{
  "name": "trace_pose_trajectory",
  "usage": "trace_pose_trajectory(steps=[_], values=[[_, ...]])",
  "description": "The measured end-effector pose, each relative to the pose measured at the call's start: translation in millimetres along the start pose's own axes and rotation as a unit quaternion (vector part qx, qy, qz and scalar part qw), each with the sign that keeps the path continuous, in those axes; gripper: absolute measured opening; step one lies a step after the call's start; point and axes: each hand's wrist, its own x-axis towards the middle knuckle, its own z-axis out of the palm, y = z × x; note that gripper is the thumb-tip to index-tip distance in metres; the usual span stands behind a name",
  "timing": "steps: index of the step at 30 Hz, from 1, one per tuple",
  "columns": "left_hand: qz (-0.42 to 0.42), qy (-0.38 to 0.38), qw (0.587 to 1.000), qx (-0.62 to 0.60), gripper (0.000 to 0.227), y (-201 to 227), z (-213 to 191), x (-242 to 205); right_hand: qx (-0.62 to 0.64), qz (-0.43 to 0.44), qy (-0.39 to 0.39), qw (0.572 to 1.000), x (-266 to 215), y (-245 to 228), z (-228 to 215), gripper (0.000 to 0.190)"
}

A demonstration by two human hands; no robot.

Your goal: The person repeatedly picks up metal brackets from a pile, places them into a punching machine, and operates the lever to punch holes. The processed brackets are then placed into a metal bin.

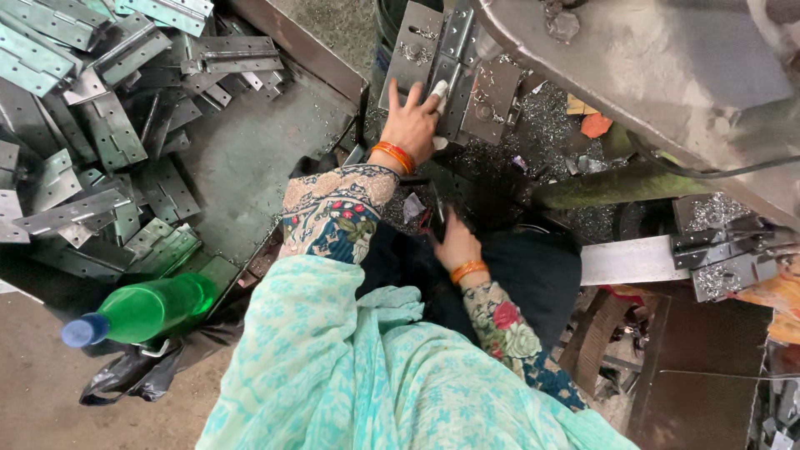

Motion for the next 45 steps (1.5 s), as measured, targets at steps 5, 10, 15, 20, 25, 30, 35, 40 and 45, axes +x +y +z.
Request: trace_pose_trajectory(steps=[5, 10, 15, 20, 25, 30, 35, 40, 45], values=[[-0.011, 0.055, 0.998, 0.038, 0.032, 0.2, 8.8, -10.3, 0.054, 0.030, 0.000, 0.998, -4.2, 13.2, 36.0, 0.076], [-0.048, 0.094, 0.994, 0.025, 0.035, 7.0, 21.4, -2.3, -0.046, 0.002, -0.061, 0.997, 15.3, -2.7, -30.8, 0.081], [-0.084, 0.070, 0.994, 0.029, 0.033, 10.0, 31.1, 20.5, -0.094, 0.021, -0.102, 0.990, 30.1, -15.2, -59.0, 0.066], [-0.068, 0.149, 0.987, -0.005, 0.041, 2.9, 41.7, 29.6, 0.006, 0.009, 0.028, 1.000, -1.4, 1.6, 16.3, 0.081], [-0.066, 0.103, 0.992, 0.000, 0.029, 10.2, 52.2, 16.1, 0.015, 0.056, -0.027, 0.998, -5.4, 14.9, 24.3, 0.073], [-0.082, 0.066, 0.994, -0.002, 0.029, 8.5, 49.3, 38.4, -0.056, 0.010, -0.075, 0.996, 28.4, -3.4, -49.5, 0.073], [-0.086, 0.133, 0.987, -0.013, 0.031, 4.7, 43.0, 62.3, -0.069, 0.043, -0.084, 0.993, 30.0, -6.5, -38.9, 0.073], [-0.082, 0.102, 0.991, -0.016, 0.030, 10.1, 41.2, 49.9, 0.043, -0.021, 0.079, 0.996, 1.7, 24.3, 42.1, 0.076], [-0.089, 0.089, 0.992, -0.008, 0.041, 20.3, 46.6, 27.7, 0.004, 0.023, -0.023, 0.999, 4.6, 33.7, 27.9, 0.078]])
